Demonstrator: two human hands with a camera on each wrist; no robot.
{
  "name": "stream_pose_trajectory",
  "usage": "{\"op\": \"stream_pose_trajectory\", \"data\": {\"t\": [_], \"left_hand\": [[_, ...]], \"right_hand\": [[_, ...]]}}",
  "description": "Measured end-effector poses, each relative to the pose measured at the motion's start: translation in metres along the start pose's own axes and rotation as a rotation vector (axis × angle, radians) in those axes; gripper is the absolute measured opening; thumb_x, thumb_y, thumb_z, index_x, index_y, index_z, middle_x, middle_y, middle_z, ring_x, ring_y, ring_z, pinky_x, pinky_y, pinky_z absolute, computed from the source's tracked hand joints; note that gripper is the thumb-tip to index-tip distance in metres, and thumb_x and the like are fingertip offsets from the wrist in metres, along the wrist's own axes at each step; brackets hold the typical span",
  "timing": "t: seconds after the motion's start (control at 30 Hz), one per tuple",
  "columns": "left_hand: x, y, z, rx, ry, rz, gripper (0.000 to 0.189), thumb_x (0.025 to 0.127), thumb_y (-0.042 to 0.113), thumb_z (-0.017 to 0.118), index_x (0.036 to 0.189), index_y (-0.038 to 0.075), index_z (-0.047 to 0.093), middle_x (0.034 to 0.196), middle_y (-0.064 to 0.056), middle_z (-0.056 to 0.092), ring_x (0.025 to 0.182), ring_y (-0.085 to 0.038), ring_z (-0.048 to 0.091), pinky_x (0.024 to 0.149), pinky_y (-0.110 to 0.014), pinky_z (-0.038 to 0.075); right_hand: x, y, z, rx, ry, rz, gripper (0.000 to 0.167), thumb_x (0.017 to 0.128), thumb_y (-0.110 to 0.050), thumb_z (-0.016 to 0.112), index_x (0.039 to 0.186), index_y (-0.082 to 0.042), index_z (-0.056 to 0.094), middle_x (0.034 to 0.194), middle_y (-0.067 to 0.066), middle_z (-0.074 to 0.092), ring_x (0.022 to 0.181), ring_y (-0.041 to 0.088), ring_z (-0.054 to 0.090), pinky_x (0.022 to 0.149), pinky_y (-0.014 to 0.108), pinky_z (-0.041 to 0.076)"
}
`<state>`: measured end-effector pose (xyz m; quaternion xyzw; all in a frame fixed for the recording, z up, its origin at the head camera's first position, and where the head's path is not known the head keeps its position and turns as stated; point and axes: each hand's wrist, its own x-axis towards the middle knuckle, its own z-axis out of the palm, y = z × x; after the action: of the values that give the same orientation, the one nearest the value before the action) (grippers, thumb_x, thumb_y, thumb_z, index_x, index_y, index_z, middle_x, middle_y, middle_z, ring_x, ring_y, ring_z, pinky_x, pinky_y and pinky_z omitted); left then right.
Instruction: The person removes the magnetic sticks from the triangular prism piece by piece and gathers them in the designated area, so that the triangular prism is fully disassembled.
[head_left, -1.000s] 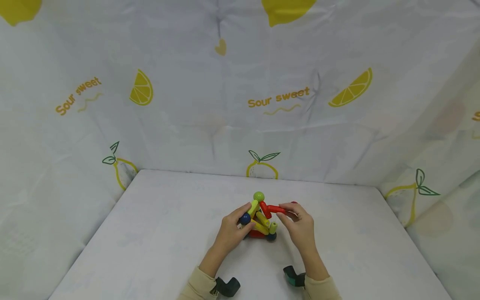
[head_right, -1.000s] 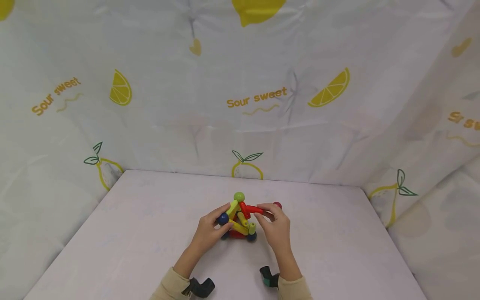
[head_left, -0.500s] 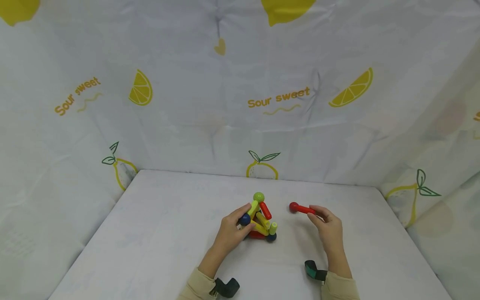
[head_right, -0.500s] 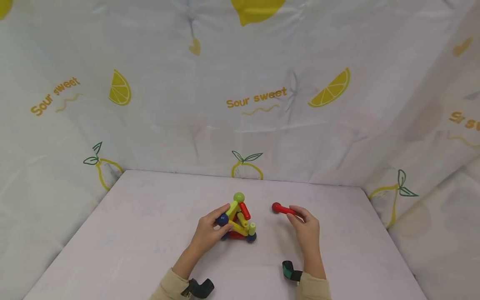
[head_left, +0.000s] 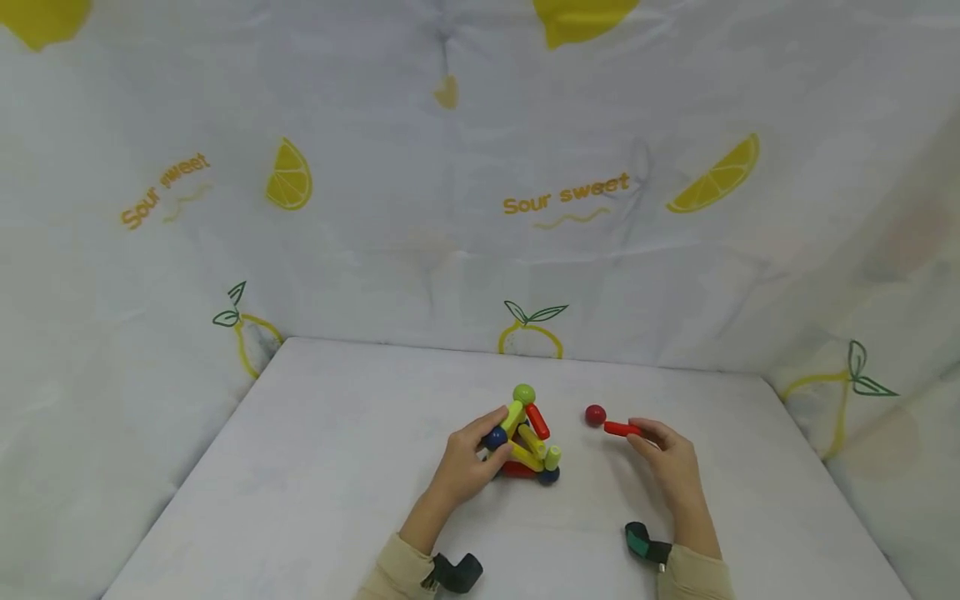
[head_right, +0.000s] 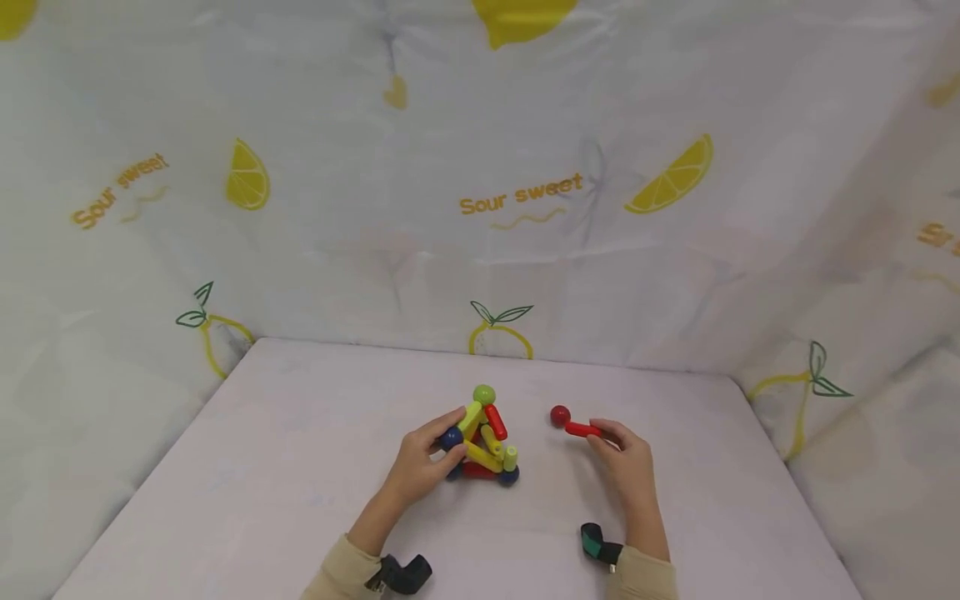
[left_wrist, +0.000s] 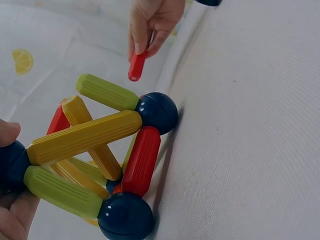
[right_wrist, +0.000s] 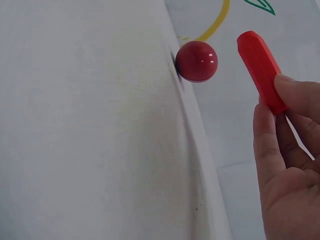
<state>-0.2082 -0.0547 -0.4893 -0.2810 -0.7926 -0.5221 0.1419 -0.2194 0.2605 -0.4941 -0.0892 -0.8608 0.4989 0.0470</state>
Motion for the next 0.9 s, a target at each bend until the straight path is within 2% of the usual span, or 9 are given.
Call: {"op": "stream_pose_trajectory", "data": {"t": [0.1,0.17,0.43,0.67,0.9], "left_hand": [[0.0,0.0,0.002,-0.003,0.002,0.004,0.046,0.091,0.015,0.064,0.132,-0.002,0.052,0.135,-0.018,0.053,0.121,-0.031,0.055,0.091,-0.031,0.051],[-0.001,0.0,0.003,-0.006,-0.001,-0.001,0.046,0.091,0.015,0.064,0.131,-0.001,0.052,0.135,-0.018,0.053,0.121,-0.031,0.055,0.09,-0.031,0.052],[-0.004,0.0,0.002,0.011,-0.019,-0.035,0.047,0.091,0.017,0.064,0.132,0.0,0.052,0.135,-0.016,0.054,0.122,-0.027,0.055,0.091,-0.027,0.051],[-0.001,0.002,0.0,0.009,0.0,-0.036,0.047,0.09,0.016,0.065,0.132,0.0,0.053,0.135,-0.016,0.054,0.123,-0.027,0.055,0.091,-0.027,0.051],[0.0,0.0,0.001,0.02,0.001,-0.034,0.047,0.089,0.015,0.065,0.132,0.001,0.053,0.135,-0.015,0.054,0.122,-0.026,0.055,0.091,-0.028,0.051]], "right_hand": [[0.005,0.012,-0.003,-0.025,-0.038,0.022,0.046,0.094,-0.035,0.058,0.13,-0.006,0.056,0.134,0.019,0.053,0.126,0.03,0.042,0.105,0.046,0.038],[0.008,0.019,-0.005,-0.044,-0.057,0.045,0.046,0.095,-0.036,0.056,0.131,-0.007,0.055,0.136,0.02,0.05,0.127,0.033,0.039,0.106,0.052,0.036],[0.016,0.037,-0.005,-0.058,-0.039,0.083,0.04,0.095,-0.028,0.055,0.129,-0.007,0.056,0.136,0.02,0.049,0.127,0.035,0.039,0.106,0.055,0.035],[0.025,0.041,-0.002,-0.116,-0.006,0.033,0.036,0.095,-0.023,0.057,0.127,-0.006,0.058,0.131,0.021,0.054,0.125,0.036,0.043,0.106,0.055,0.035],[0.025,0.04,-0.002,-0.182,-0.013,0.011,0.037,0.096,-0.021,0.056,0.129,-0.005,0.056,0.134,0.023,0.051,0.13,0.039,0.039,0.108,0.057,0.031]]}}
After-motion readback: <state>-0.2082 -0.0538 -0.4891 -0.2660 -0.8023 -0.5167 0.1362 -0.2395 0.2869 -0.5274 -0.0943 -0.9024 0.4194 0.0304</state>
